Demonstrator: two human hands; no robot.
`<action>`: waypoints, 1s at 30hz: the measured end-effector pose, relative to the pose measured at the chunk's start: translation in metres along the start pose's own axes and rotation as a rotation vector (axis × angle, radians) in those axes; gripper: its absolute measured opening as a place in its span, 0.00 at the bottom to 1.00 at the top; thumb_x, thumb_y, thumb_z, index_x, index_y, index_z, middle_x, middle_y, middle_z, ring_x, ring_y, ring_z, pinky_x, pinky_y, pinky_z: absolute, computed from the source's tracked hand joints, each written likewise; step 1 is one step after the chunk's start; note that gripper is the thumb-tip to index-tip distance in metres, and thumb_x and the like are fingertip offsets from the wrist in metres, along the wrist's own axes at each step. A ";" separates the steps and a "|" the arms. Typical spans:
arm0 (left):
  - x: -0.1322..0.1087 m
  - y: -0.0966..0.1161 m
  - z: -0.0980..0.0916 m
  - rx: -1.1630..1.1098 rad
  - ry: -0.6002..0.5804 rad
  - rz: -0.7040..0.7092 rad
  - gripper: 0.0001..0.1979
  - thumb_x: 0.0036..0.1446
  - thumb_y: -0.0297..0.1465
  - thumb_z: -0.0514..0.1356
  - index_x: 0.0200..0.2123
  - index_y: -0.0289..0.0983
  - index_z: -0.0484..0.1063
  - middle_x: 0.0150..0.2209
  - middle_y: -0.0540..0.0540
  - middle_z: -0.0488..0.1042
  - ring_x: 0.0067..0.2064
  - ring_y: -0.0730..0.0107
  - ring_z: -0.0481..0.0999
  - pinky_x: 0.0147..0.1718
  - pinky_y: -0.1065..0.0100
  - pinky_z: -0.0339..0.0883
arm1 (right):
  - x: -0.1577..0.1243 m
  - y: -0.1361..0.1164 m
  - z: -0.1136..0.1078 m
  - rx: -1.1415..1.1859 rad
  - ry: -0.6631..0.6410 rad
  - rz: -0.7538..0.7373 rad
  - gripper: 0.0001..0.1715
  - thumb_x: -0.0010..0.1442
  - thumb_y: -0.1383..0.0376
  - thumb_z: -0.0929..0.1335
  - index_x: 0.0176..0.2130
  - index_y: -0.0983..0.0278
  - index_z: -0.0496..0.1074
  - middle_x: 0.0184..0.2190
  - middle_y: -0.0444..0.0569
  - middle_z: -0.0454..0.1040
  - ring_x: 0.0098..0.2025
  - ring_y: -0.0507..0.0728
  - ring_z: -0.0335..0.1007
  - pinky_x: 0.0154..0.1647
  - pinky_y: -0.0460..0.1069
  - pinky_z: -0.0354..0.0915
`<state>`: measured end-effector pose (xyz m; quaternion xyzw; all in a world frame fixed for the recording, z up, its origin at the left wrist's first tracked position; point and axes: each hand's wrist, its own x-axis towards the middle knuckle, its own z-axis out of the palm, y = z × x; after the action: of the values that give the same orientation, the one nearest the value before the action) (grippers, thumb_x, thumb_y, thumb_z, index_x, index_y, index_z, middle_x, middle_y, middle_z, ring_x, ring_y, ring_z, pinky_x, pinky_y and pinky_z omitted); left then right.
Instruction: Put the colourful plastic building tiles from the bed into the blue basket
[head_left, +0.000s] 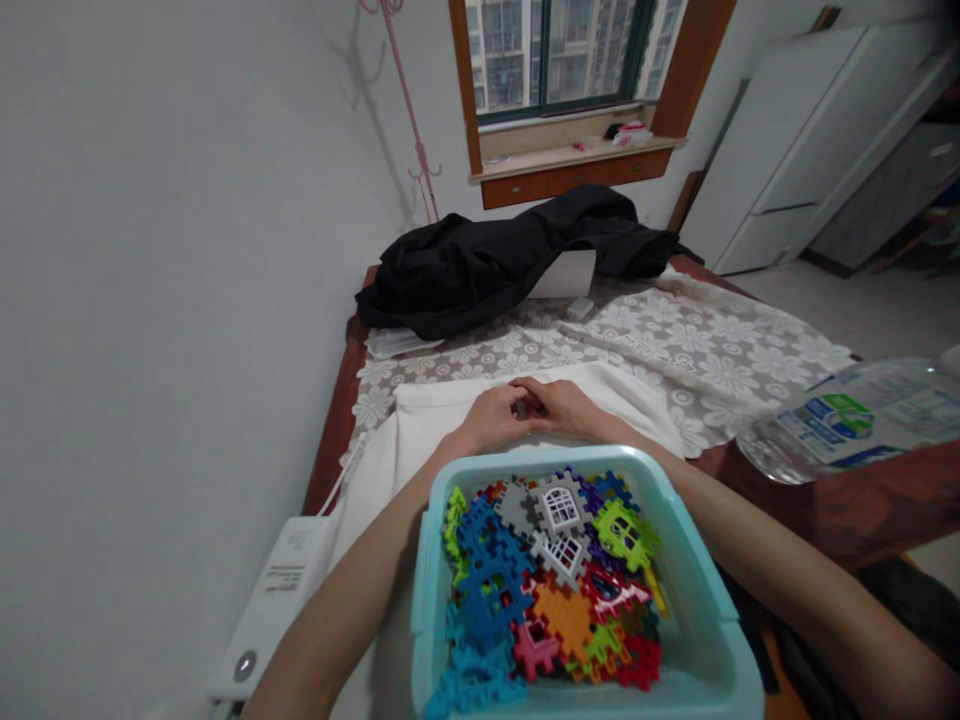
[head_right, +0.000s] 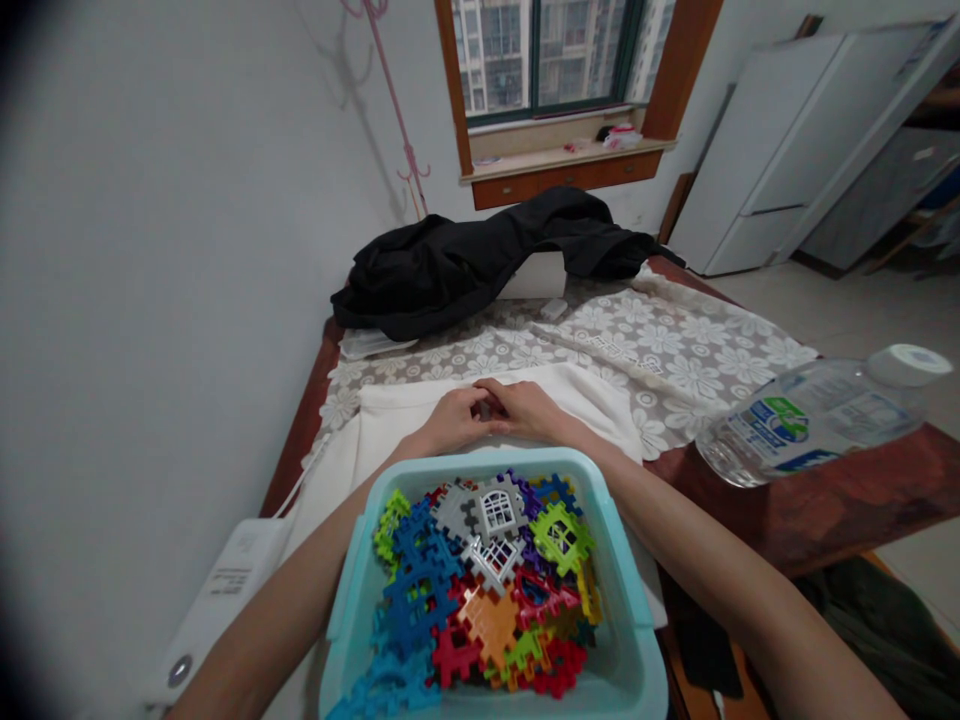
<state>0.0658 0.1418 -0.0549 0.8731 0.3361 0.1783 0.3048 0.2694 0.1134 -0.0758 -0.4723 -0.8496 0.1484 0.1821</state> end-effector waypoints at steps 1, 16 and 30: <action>0.000 0.000 0.000 -0.001 0.004 0.004 0.23 0.54 0.51 0.71 0.42 0.38 0.83 0.31 0.49 0.77 0.32 0.67 0.73 0.32 0.68 0.63 | 0.000 0.000 0.000 0.001 0.000 -0.001 0.38 0.65 0.54 0.72 0.68 0.64 0.62 0.40 0.52 0.83 0.36 0.60 0.75 0.34 0.50 0.54; 0.000 0.003 -0.005 0.028 -0.023 0.011 0.22 0.52 0.48 0.74 0.43 0.38 0.83 0.32 0.48 0.77 0.34 0.65 0.74 0.33 0.67 0.63 | 0.000 -0.002 0.000 -0.010 0.011 0.025 0.36 0.65 0.56 0.71 0.67 0.64 0.64 0.38 0.51 0.83 0.34 0.59 0.75 0.33 0.49 0.52; 0.000 0.001 -0.001 -0.053 -0.018 -0.006 0.12 0.56 0.34 0.70 0.43 0.39 0.82 0.37 0.47 0.81 0.37 0.64 0.77 0.38 0.65 0.68 | 0.000 0.000 0.002 -0.042 0.020 0.030 0.37 0.64 0.57 0.72 0.67 0.63 0.63 0.42 0.52 0.84 0.38 0.61 0.78 0.35 0.49 0.55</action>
<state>0.0657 0.1419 -0.0534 0.8653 0.3313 0.1782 0.3313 0.2680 0.1135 -0.0773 -0.4903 -0.8434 0.1284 0.1783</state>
